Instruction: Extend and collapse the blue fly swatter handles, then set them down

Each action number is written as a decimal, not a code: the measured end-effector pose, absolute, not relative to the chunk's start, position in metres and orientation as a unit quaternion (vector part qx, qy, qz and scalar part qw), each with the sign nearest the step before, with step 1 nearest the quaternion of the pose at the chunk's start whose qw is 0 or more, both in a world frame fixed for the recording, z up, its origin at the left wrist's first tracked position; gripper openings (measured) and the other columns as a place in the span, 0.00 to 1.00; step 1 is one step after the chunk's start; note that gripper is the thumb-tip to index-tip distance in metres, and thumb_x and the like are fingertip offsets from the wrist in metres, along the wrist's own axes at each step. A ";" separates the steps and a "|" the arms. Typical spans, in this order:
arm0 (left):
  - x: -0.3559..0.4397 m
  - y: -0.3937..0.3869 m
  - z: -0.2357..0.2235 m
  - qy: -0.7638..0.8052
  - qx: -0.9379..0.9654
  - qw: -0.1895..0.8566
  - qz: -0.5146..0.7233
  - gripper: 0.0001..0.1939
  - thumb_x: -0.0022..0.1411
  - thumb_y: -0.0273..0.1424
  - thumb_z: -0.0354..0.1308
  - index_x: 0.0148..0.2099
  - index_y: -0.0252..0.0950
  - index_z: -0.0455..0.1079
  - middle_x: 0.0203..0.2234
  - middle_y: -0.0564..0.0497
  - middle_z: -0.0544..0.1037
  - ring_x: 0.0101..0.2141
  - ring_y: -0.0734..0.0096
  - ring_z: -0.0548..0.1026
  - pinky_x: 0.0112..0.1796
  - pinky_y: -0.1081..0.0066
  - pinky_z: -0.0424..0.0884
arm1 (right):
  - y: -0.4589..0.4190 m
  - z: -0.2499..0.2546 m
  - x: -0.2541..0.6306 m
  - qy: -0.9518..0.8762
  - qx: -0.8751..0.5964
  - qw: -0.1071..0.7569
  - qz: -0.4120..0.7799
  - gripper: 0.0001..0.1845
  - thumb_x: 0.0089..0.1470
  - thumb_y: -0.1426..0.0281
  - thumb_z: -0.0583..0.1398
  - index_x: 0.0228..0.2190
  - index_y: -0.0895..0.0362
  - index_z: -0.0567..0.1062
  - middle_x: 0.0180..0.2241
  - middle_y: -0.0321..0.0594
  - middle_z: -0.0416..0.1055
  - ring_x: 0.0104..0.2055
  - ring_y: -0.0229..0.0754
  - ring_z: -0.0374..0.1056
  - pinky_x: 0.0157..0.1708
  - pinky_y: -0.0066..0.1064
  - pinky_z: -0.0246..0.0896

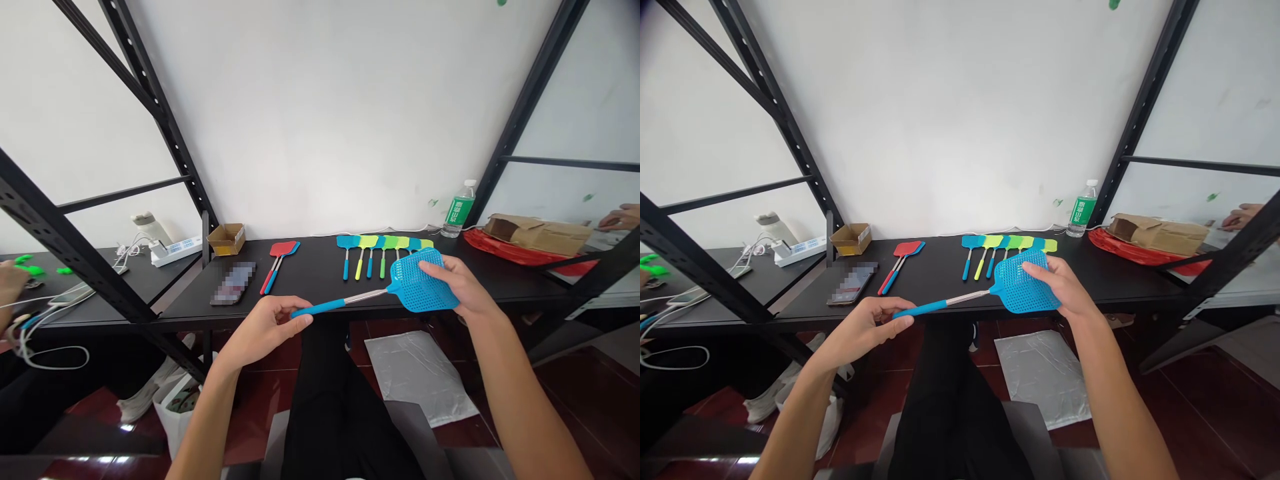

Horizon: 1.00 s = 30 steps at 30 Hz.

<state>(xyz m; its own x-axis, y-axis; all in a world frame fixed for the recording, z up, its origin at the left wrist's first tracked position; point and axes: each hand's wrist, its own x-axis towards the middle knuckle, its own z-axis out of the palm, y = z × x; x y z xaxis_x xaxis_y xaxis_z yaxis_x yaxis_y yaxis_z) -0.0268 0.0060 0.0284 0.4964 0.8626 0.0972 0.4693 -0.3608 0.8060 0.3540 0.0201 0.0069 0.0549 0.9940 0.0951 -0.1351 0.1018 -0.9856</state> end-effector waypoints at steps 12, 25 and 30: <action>-0.023 0.021 0.011 0.565 0.763 0.196 0.245 0.21 0.68 0.48 0.52 0.35 0.39 0.78 0.20 0.54 0.72 0.24 0.67 0.69 0.28 0.70 0.61 | 0.047 -0.008 0.341 -0.420 -0.431 0.620 0.503 0.30 0.57 0.64 0.67 0.60 0.53 0.73 0.49 0.45 0.80 0.35 0.44 0.79 0.22 0.27 0.69; -0.014 0.025 0.001 0.610 0.680 0.143 0.382 0.25 0.69 0.50 0.51 0.34 0.39 0.81 0.26 0.51 0.83 0.24 0.65 0.73 0.29 0.67 0.61 | 0.043 -0.017 0.315 -0.493 -0.420 0.513 0.564 0.41 0.61 0.58 0.65 0.70 0.44 0.58 0.62 0.48 0.71 0.41 0.45 0.80 0.31 0.28 0.73; -0.012 0.032 -0.007 0.644 0.645 0.101 0.398 0.25 0.70 0.50 0.50 0.36 0.40 0.81 0.30 0.50 0.85 0.28 0.62 0.77 0.32 0.67 0.61 | 0.042 -0.016 0.314 -0.503 -0.429 0.501 0.558 0.36 0.61 0.58 0.65 0.67 0.46 0.64 0.62 0.48 0.71 0.41 0.44 0.79 0.32 0.28 0.73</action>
<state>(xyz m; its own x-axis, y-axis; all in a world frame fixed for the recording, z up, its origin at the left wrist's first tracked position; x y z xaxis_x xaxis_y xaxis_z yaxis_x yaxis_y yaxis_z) -0.0123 0.0317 -0.0071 -0.1471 0.9118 0.3834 0.7505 -0.1496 0.6437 0.3136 0.0424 -0.0162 -0.1296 0.9912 0.0262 -0.1280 0.0095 -0.9917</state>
